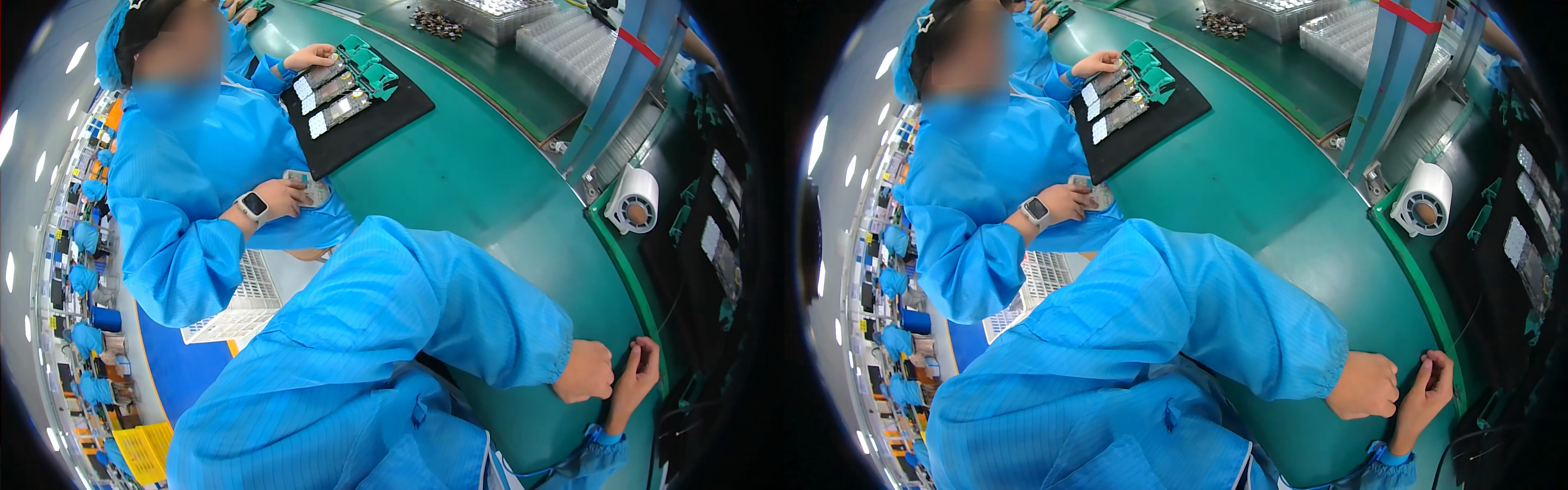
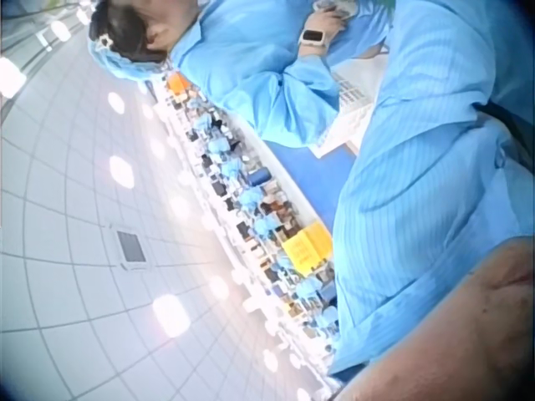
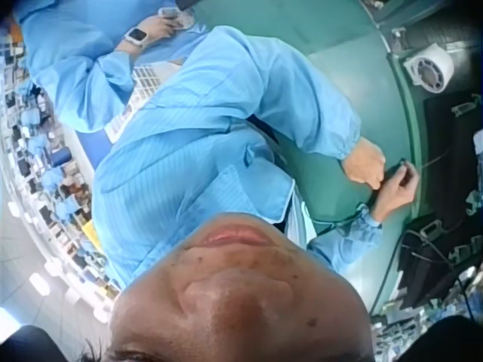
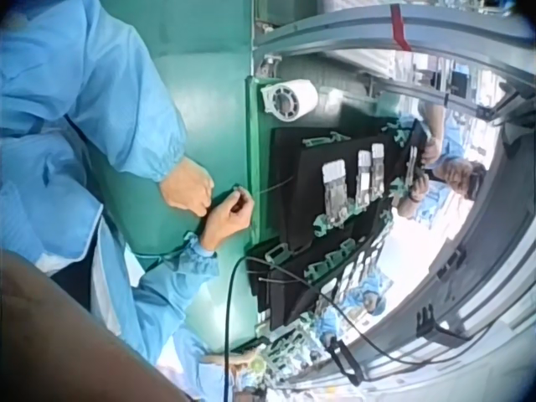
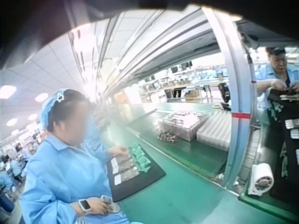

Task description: Assemble electronic components on an assembly line.

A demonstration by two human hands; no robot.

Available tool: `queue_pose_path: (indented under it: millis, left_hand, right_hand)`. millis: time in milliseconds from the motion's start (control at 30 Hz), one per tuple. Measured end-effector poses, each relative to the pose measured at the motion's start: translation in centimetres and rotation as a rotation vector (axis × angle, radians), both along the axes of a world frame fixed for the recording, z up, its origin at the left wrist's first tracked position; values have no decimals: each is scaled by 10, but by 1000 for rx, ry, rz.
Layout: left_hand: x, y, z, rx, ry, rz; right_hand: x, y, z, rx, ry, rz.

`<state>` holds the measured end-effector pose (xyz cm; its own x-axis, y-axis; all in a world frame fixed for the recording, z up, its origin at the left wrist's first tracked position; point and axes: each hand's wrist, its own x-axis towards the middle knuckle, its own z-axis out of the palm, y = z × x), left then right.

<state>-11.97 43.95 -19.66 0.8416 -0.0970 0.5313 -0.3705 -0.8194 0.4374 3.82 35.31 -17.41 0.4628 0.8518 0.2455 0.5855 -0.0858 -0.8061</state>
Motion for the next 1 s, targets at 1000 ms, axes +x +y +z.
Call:
queue_pose_path:
  millis: [1000]
  left_hand:
    - [-6, -4, 7, -30, -25, 13]
  right_hand:
    - [-8, -3, 14, -38, -1, -13]
